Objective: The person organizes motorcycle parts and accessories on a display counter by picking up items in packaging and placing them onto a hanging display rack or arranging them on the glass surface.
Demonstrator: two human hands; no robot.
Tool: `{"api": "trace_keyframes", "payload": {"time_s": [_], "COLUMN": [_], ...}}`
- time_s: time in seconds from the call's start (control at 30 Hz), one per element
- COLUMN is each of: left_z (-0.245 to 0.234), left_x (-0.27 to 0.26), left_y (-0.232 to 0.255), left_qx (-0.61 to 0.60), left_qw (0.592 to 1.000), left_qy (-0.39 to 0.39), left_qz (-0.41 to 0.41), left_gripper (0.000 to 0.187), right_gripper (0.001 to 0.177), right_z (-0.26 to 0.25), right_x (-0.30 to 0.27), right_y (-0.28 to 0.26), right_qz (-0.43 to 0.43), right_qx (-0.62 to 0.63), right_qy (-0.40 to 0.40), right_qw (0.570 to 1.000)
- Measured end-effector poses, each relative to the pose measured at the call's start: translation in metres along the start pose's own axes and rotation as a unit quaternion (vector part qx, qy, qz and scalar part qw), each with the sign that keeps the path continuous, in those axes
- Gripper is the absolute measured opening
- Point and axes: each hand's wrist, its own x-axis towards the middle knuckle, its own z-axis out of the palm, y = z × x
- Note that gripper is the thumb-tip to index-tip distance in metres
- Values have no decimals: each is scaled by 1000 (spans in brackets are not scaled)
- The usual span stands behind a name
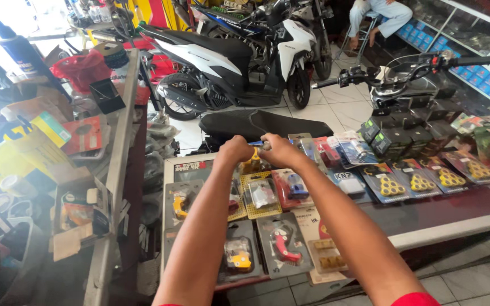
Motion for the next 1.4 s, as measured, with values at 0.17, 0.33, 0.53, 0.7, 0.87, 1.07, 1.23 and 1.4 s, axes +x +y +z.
{"api": "trace_keyframes", "payload": {"time_s": [0.17, 0.33, 0.53, 0.7, 0.87, 1.07, 1.23, 1.4], "left_z": [38, 38, 8, 7, -2, -15, -27, -22], "left_x": [56, 43, 7, 3, -4, -33, -107, -177], "left_y": [-26, -26, -8, -6, 5, 19, 64, 97], "left_qx": [-19, -30, -6, -28, -135, -505, -545, -480], "left_qw": [1000, 998, 997, 998, 984, 856, 812, 823], "left_qy": [-7, -23, -51, 53, 117, -5, 5, 65], "left_qz": [2, -47, -62, -25, -6, 108, 206, 296], "left_gripper": [47, 42, 45, 64, 78, 75, 36, 32], "right_gripper": [65, 55, 48, 44, 33, 22, 23, 29], "right_z": [31, 36, 25, 15, -1, -36, -64, -93], "right_x": [27, 28, 13, 1, -22, -80, -131, -190], "right_y": [18, 15, -8, -25, -51, -101, -118, -113], "right_qz": [25, 33, 53, 124, 68, 5, -120, -101], "right_qx": [-79, -59, 64, 203, 289, 346, 269, 324], "right_qy": [-11, -9, -11, -24, 48, 208, 332, 365], "right_qw": [996, 998, 996, 971, 954, 915, 896, 867]}}
